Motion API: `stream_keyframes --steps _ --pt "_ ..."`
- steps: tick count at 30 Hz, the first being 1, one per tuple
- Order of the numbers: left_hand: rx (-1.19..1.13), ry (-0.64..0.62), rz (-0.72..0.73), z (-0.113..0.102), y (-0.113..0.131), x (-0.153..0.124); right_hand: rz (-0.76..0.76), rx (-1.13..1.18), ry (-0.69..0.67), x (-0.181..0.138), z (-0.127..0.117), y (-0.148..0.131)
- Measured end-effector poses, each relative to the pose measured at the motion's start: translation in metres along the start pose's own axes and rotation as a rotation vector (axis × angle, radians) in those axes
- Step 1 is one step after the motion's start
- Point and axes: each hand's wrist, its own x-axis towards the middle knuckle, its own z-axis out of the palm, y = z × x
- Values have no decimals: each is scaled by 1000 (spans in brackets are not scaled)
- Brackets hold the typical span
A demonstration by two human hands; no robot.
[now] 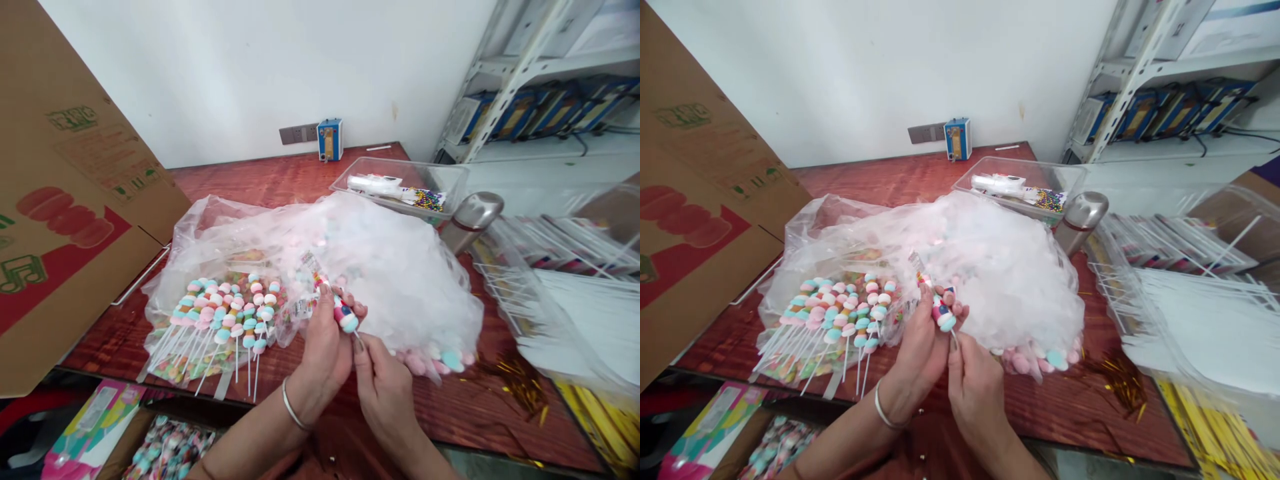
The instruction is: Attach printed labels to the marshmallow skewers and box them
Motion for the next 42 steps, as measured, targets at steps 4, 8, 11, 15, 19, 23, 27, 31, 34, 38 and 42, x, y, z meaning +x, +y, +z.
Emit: stream_keyframes --steps 4,8,11,15,19,23,27,31,34,38,42 --pt "17 -109 -59 -6 3 -2 459 521 -166 2 -2 1" --pt "-41 -155 -51 -5 24 11 569 695 -250 3 -3 6" --pt "-64 -96 -21 -2 28 17 368 391 -198 1 -2 9" --pt "-5 -63 6 -2 9 9 14 -118 -41 -3 0 12" --pt "43 -83 -43 -7 -2 2 113 -21 -85 1 -3 10" --pt "45 -112 -65 -7 6 6 276 228 -184 5 -8 6" --pt "123 -138 -48 -7 0 3 302 229 -180 7 -6 4" --pt "152 -154 -95 -11 -15 -8 343 342 -131 12 -3 3" --pt "127 -155 -108 -11 -9 -3 416 429 -170 13 -6 5" --pt "55 -98 -14 -6 12 12 371 361 -236 4 -11 10" --pt "109 -107 26 -6 5 8 262 187 -217 -1 -8 10"
